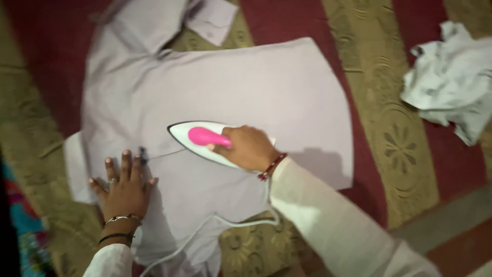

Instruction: The person irons a light purple shirt laid out on a bed. They smooth the fabric with their hands and use a pink and white electric iron to press the shirt, moving the iron back and forth across the surface.

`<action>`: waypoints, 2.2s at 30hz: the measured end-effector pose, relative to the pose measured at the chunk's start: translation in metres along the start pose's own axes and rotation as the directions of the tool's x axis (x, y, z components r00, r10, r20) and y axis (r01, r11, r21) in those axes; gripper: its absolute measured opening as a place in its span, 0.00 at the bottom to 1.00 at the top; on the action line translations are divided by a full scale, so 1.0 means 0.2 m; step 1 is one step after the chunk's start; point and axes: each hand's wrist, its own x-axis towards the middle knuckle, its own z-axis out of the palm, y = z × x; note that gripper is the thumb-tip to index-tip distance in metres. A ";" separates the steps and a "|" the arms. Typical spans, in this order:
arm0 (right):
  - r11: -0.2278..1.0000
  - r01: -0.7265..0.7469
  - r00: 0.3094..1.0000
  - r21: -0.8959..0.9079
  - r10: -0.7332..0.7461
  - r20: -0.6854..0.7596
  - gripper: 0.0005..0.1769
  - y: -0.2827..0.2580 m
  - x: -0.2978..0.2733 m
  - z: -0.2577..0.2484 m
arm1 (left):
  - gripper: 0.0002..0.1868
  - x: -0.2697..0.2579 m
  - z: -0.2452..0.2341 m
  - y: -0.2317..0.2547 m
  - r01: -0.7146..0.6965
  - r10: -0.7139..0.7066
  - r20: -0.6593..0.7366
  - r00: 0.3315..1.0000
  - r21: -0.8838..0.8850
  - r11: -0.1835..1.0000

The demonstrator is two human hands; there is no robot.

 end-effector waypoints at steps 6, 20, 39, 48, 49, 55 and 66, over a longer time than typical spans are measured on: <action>0.980 0.133 0.990 -0.145 -0.124 0.068 0.32 -0.06 0.25 0.05 | 0.38 -0.05 0.07 -0.36 -0.123 0.123 0.004 0.992 -0.033 0.992; 0.931 0.270 0.959 -0.244 -0.239 0.150 0.29 -0.50 0.75 0.25 | 0.40 0.17 -0.21 -0.37 0.229 -0.217 0.087 0.972 -0.544 0.807; 0.960 0.182 0.977 -0.212 -0.152 0.150 0.31 -0.63 0.77 0.31 | 0.65 0.30 -0.37 -0.49 0.280 -0.190 0.209 0.959 -0.795 0.537; 0.934 0.061 0.989 -0.351 -0.009 0.146 0.31 -0.40 0.58 0.16 | 0.53 0.36 -0.18 -0.57 -0.043 -0.063 -0.093 0.994 -0.834 0.551; 0.939 0.064 0.993 -0.339 -0.025 0.116 0.31 -0.41 0.58 0.18 | 0.53 0.36 -0.16 -0.58 -0.118 -0.045 -0.161 0.986 -0.860 0.496; 0.975 0.035 0.998 -0.221 -0.044 -0.038 0.31 -0.68 0.86 0.28 | 0.56 0.36 -0.20 -0.56 0.053 -0.118 -0.015 0.993 -0.833 0.550; 0.971 0.005 0.992 -0.238 0.026 0.123 0.29 -0.47 0.71 0.07 | 0.58 0.39 -0.16 -0.56 -0.045 0.030 -0.034 0.999 -0.660 0.750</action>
